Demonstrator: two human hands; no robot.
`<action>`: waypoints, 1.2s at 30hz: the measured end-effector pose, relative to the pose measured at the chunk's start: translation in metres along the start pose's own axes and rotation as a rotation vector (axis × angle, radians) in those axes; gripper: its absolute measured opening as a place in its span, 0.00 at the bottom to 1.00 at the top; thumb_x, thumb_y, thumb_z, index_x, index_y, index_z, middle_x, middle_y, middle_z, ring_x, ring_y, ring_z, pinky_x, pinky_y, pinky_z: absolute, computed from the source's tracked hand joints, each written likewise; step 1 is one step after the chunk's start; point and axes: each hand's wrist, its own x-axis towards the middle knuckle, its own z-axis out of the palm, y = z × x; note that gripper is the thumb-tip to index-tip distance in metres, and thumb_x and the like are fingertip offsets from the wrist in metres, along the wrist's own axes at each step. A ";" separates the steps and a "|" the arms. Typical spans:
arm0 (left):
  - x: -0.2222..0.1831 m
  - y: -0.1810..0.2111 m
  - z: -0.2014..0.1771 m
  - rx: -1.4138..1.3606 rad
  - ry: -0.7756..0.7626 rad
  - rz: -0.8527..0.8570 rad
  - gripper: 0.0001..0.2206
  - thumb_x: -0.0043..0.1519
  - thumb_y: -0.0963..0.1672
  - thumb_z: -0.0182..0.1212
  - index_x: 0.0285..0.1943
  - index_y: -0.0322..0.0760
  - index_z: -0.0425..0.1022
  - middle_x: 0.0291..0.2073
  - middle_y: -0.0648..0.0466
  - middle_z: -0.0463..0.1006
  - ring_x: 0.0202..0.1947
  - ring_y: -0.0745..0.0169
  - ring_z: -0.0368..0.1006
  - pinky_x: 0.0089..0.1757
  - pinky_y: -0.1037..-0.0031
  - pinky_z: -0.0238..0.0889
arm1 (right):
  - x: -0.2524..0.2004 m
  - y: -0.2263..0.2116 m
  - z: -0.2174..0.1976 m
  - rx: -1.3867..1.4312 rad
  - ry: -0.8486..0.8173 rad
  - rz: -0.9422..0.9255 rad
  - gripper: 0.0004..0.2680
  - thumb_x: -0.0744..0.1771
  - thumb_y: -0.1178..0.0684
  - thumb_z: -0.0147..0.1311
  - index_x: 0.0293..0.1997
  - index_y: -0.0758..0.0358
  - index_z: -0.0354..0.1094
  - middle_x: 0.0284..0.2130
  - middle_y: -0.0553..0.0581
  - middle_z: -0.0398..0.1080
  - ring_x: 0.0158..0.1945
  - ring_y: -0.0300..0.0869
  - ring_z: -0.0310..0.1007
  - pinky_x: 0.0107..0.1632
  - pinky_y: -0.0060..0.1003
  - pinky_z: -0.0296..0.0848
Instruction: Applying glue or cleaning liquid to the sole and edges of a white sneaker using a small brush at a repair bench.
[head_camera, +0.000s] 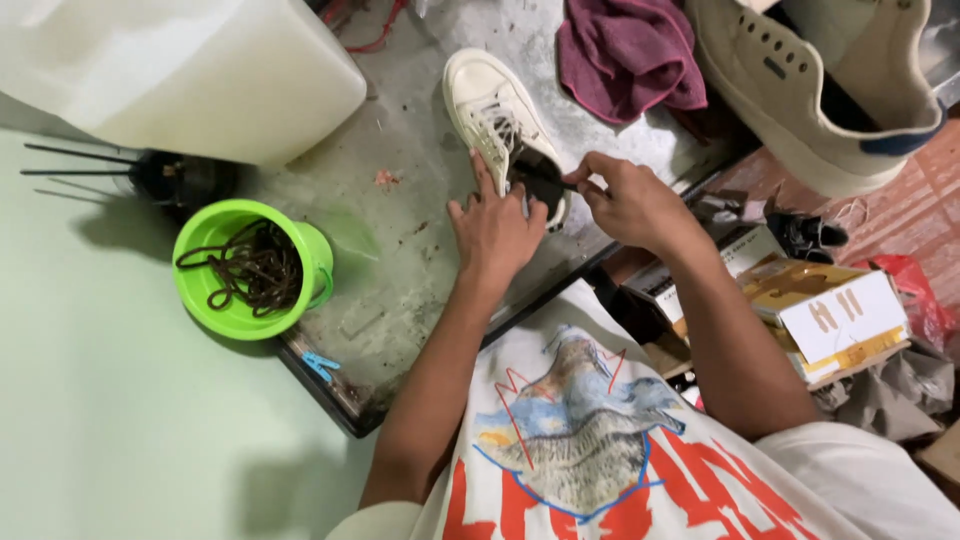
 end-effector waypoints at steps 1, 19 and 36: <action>0.003 -0.001 0.001 -0.001 0.000 0.001 0.23 0.66 0.51 0.48 0.60 0.38 0.84 0.82 0.28 0.45 0.52 0.20 0.77 0.52 0.45 0.56 | 0.009 -0.003 0.003 -0.001 0.001 0.000 0.09 0.72 0.52 0.47 0.57 0.57 0.71 0.30 0.75 0.78 0.40 0.70 0.80 0.45 0.61 0.74; 0.001 -0.005 0.000 0.045 -0.030 -0.012 0.20 0.67 0.51 0.52 0.55 0.39 0.86 0.82 0.32 0.46 0.51 0.26 0.78 0.54 0.44 0.57 | 0.017 -0.002 0.056 -0.155 0.184 -0.127 0.08 0.73 0.51 0.47 0.58 0.50 0.69 0.29 0.76 0.76 0.38 0.73 0.80 0.42 0.64 0.78; -0.009 -0.012 -0.031 -0.144 0.323 0.191 0.10 0.66 0.44 0.61 0.48 0.49 0.89 0.79 0.40 0.56 0.64 0.39 0.71 0.60 0.41 0.57 | -0.085 0.072 -0.008 0.090 0.298 0.062 0.15 0.76 0.40 0.48 0.38 0.52 0.79 0.07 0.55 0.63 0.10 0.41 0.56 0.21 0.34 0.56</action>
